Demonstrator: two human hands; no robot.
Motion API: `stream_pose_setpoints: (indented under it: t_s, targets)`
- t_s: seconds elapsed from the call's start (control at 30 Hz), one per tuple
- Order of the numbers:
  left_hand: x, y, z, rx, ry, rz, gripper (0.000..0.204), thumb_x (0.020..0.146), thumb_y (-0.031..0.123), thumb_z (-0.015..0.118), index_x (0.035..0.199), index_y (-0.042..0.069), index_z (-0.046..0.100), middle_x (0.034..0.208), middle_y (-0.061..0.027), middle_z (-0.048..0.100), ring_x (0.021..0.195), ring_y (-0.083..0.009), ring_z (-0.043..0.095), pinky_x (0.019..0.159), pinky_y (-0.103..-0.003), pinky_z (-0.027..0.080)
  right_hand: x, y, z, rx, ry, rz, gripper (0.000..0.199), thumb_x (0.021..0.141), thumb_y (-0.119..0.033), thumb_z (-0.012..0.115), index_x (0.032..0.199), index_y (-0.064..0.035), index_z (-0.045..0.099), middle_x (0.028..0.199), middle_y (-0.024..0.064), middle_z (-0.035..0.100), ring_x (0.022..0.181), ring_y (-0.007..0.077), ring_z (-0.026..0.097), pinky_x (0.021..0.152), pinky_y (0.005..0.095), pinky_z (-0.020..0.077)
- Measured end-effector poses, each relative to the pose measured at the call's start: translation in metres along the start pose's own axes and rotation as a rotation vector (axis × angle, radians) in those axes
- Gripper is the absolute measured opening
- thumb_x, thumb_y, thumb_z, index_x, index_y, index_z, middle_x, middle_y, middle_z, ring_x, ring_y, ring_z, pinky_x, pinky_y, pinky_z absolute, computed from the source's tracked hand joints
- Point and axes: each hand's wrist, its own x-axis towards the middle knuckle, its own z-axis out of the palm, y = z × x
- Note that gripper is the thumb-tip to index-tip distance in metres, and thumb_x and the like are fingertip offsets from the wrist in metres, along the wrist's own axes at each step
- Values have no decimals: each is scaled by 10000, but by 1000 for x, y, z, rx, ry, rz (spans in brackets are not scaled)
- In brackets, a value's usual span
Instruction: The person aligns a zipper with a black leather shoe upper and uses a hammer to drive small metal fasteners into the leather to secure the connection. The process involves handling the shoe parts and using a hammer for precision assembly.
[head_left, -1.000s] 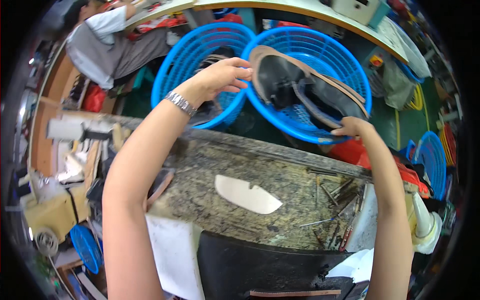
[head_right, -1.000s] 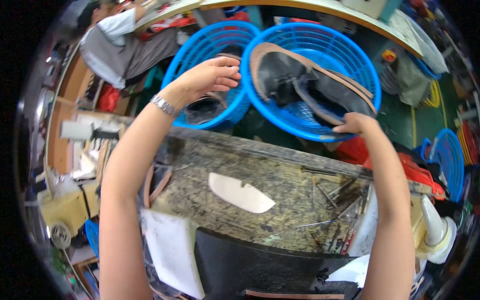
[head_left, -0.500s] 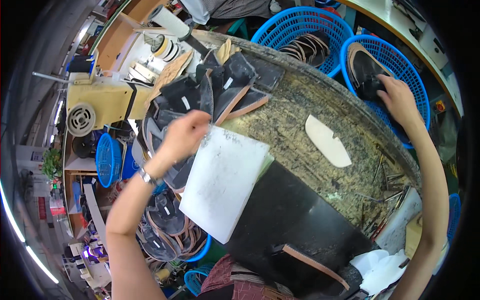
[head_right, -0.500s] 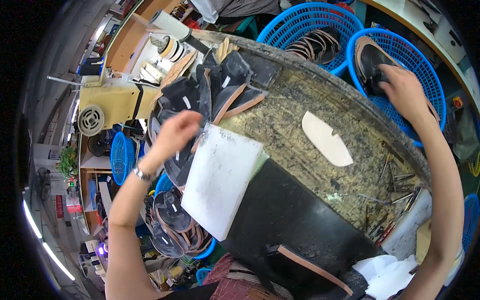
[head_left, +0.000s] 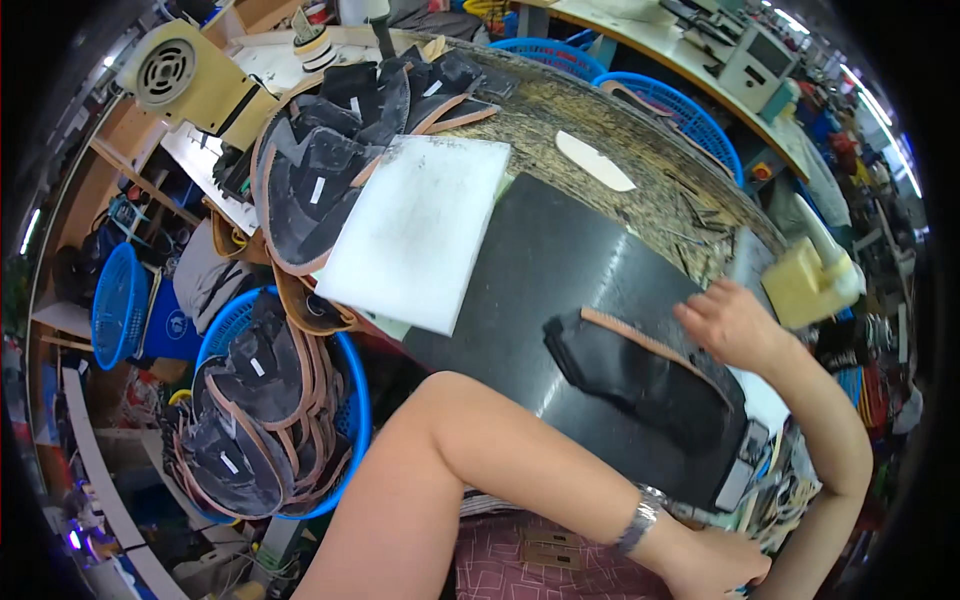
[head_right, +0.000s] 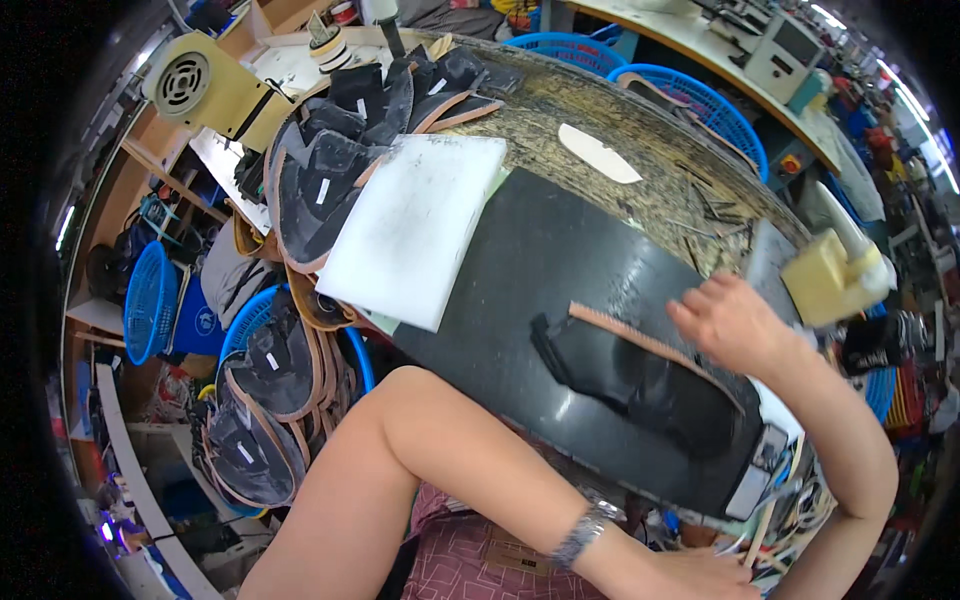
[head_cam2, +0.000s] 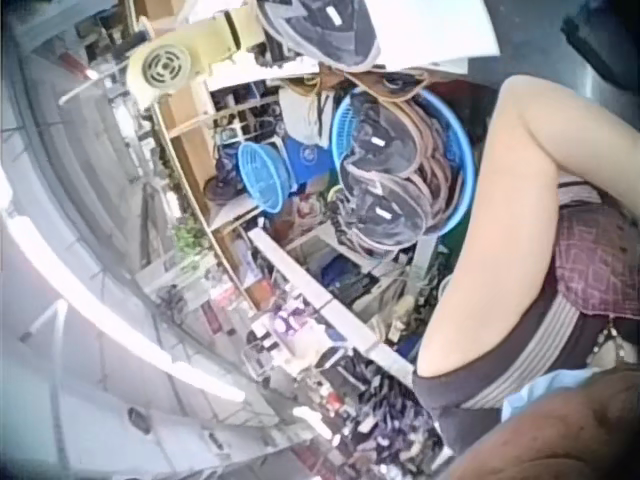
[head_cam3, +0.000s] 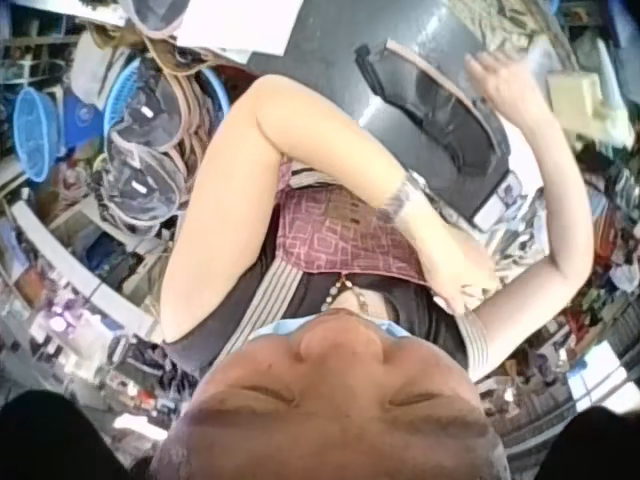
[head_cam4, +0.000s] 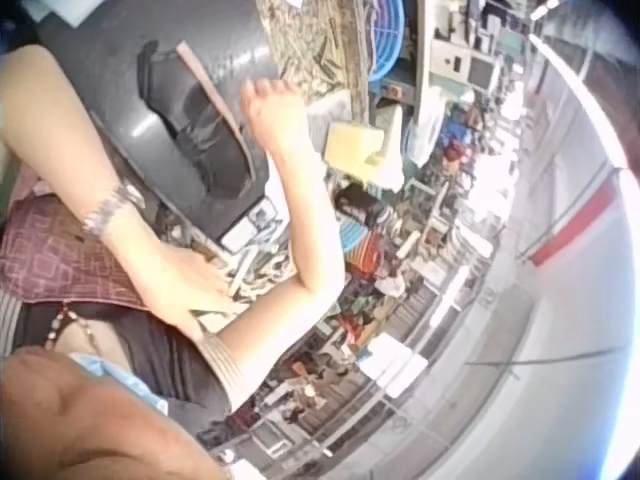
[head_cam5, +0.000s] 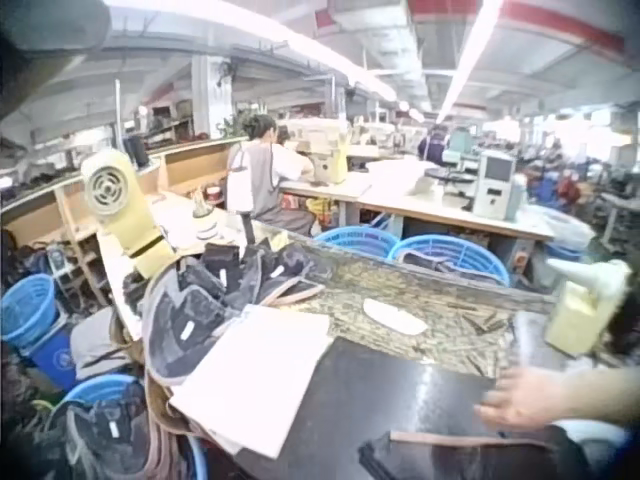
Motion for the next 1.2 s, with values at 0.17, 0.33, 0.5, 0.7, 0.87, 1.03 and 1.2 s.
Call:
stream_pose_setpoints:
  t_s: [0.17, 0.33, 0.5, 0.7, 0.87, 1.03, 1.2]
  targets:
    - [2, 21, 63, -192, -646, 24, 342, 748, 324, 685, 683, -9, 643, 620, -146, 621, 601, -256, 615, 566, -388, 460, -88, -79, 11, 144, -29, 185, 387, 702, -234, 710, 1019, -52, 582, 876, 77, 616, 819, 260, 605, 738, 378, 477]
    - [14, 95, 110, -722, -592, -242, 266, 756, 259, 695, 708, 12, 609, 625, -70, 603, 594, -191, 580, 531, -351, 438, -66, -125, 51, 248, 219, 304, 610, 732, -371, 710, 1203, -38, 512, 1194, 158, 539, 1144, 314, 500, 958, 411, 405]
    - [22, 78, 96, -334, -561, 160, 231, 797, 210, 655, 928, 31, 590, 791, -90, 618, 745, -235, 604, 673, -356, 472, -12, -129, 75, 247, 203, 562, 722, 758, -372, 674, 1333, -41, 389, 1326, 222, 427, 1226, 405, 402, 1000, 450, 363]
    - [-66, 4, -112, 90, 282, -320, 267, 891, 168, 571, 1134, 57, 582, 943, -62, 648, 872, -135, 621, 778, -295, 499, -30, -67, 17, 605, 248, 645, 446, 711, 2, 543, 1152, -65, 549, 924, 222, 641, 718, 425, 623, 662, 466, 513]
    - [-271, -24, -271, 926, 900, -560, 288, 816, 53, 611, 1102, 34, 583, 1052, -113, 604, 951, -214, 590, 830, -327, 471, 1, 63, -10, 1397, 510, 657, 330, 770, -15, 585, 1098, 21, 571, 916, 46, 642, 857, 115, 565, 805, 302, 464]
    - [-405, 32, -380, 1743, 1440, -753, 510, 790, 187, 655, 1232, 14, 468, 1231, -198, 484, 1169, -348, 453, 993, -412, 351, 20, 142, 58, 231, 221, 935, 506, 721, -116, 676, 1196, -36, 520, 1014, 182, 637, 929, 335, 610, 829, 387, 480]
    - [-514, 38, -421, 540, 1891, -638, 767, 765, 349, 734, 1290, -67, 359, 1222, -188, 505, 1088, -260, 528, 887, -375, 444, 128, 115, 92, 480, 492, 586, 643, 737, -246, 730, 1286, -47, 459, 1260, 167, 528, 1150, 324, 516, 939, 382, 431]
